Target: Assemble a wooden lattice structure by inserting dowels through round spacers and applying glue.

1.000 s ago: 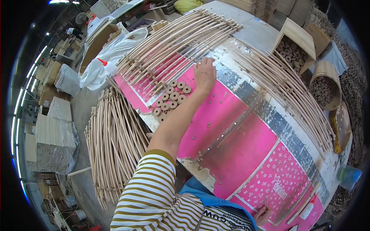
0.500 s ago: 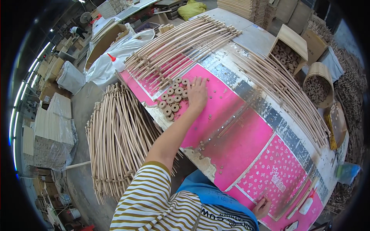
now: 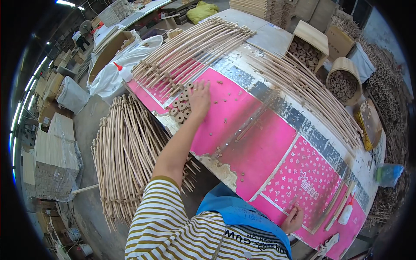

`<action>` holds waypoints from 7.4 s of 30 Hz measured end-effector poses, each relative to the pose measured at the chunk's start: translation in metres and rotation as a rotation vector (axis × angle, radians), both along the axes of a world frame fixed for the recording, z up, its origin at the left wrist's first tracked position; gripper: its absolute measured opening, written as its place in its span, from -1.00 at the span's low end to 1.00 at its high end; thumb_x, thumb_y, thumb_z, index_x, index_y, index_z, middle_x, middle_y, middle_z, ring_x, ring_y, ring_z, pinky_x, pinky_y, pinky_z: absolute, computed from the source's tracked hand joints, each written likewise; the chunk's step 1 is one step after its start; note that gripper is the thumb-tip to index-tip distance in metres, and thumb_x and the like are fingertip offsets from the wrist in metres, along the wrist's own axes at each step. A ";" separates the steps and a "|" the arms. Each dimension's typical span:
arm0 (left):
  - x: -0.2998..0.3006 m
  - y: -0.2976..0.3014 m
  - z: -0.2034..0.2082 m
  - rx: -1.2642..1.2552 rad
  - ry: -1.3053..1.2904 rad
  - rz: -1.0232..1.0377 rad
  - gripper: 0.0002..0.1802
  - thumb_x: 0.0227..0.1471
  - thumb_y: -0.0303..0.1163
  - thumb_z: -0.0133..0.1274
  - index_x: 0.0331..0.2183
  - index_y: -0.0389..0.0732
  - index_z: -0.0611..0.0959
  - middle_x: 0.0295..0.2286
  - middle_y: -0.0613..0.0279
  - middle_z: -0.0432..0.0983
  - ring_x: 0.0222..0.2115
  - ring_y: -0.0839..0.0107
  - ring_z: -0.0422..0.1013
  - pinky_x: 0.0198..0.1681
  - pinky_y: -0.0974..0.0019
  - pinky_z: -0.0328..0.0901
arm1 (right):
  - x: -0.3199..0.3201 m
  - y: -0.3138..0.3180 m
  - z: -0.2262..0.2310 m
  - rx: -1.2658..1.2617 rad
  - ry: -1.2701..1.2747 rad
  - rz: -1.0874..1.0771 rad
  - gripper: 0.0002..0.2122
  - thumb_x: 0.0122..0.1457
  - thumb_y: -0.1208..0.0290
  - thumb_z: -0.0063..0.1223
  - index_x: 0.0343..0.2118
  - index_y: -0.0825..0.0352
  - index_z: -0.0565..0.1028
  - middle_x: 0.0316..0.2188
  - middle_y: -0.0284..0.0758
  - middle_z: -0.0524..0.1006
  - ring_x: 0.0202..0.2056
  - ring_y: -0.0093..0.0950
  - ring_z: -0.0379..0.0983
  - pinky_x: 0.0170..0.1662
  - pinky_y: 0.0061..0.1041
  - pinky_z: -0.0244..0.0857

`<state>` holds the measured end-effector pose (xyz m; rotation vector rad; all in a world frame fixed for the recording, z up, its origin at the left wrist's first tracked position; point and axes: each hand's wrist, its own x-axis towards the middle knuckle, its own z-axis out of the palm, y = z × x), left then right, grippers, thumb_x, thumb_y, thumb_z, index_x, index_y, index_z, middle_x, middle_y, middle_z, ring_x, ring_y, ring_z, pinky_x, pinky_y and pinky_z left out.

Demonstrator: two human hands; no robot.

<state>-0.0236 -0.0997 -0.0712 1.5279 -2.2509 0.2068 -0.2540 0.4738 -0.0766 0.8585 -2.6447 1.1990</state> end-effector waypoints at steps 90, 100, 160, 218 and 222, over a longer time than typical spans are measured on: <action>-0.038 0.303 0.036 0.159 0.212 -0.733 -0.63 -0.01 -0.56 0.17 -0.11 -0.10 0.75 -0.15 0.27 0.59 -0.13 0.20 0.49 -0.07 0.10 0.31 | -0.416 -0.072 -0.019 0.772 0.399 -0.096 -0.84 0.27 0.40 0.03 -0.34 0.26 0.65 -0.22 -0.10 0.61 -0.22 -0.11 0.61 -0.15 -0.14 0.54; -0.028 0.305 0.044 0.192 0.289 -0.706 -0.64 0.05 -0.47 0.18 -0.06 -0.08 0.71 -0.16 0.33 0.60 -0.13 0.27 0.50 -0.09 0.16 0.33 | -0.220 -0.030 0.011 0.143 0.077 0.237 -0.91 0.24 0.48 0.19 -0.29 0.39 0.59 -0.31 -0.13 0.55 -0.27 -0.19 0.53 -0.16 -0.22 0.41; -0.322 0.171 0.076 0.165 -0.100 -1.066 0.11 -0.12 -0.42 0.42 0.41 -0.01 0.24 0.32 0.00 0.26 0.31 -0.06 0.23 0.35 -0.05 0.18 | -0.110 0.151 0.064 -0.108 0.315 -0.401 -0.83 0.19 0.55 0.17 -0.16 0.40 0.59 -0.19 -0.11 0.60 -0.14 -0.06 0.52 -0.06 -0.12 0.36; -0.493 0.108 0.058 0.086 -0.482 -1.082 0.21 -0.20 -0.57 0.26 0.44 0.20 0.11 -0.08 -0.10 0.55 -0.13 -0.16 0.55 -0.05 -0.06 0.45 | -0.050 0.057 0.042 -0.074 -0.114 -0.069 -0.86 0.10 0.52 0.29 -0.25 0.23 0.66 -0.45 -0.31 0.54 -0.40 -0.28 0.49 -0.34 -0.33 0.36; -0.492 0.111 0.049 -0.024 -0.474 -1.053 0.21 -0.19 -0.55 0.26 0.44 0.21 0.10 -0.16 -0.08 0.61 -0.16 -0.12 0.58 -0.11 -0.06 0.48 | -0.050 0.056 0.044 -0.065 -0.109 -0.075 -0.86 0.11 0.52 0.29 -0.26 0.23 0.66 -0.45 -0.31 0.54 -0.40 -0.28 0.49 -0.35 -0.32 0.36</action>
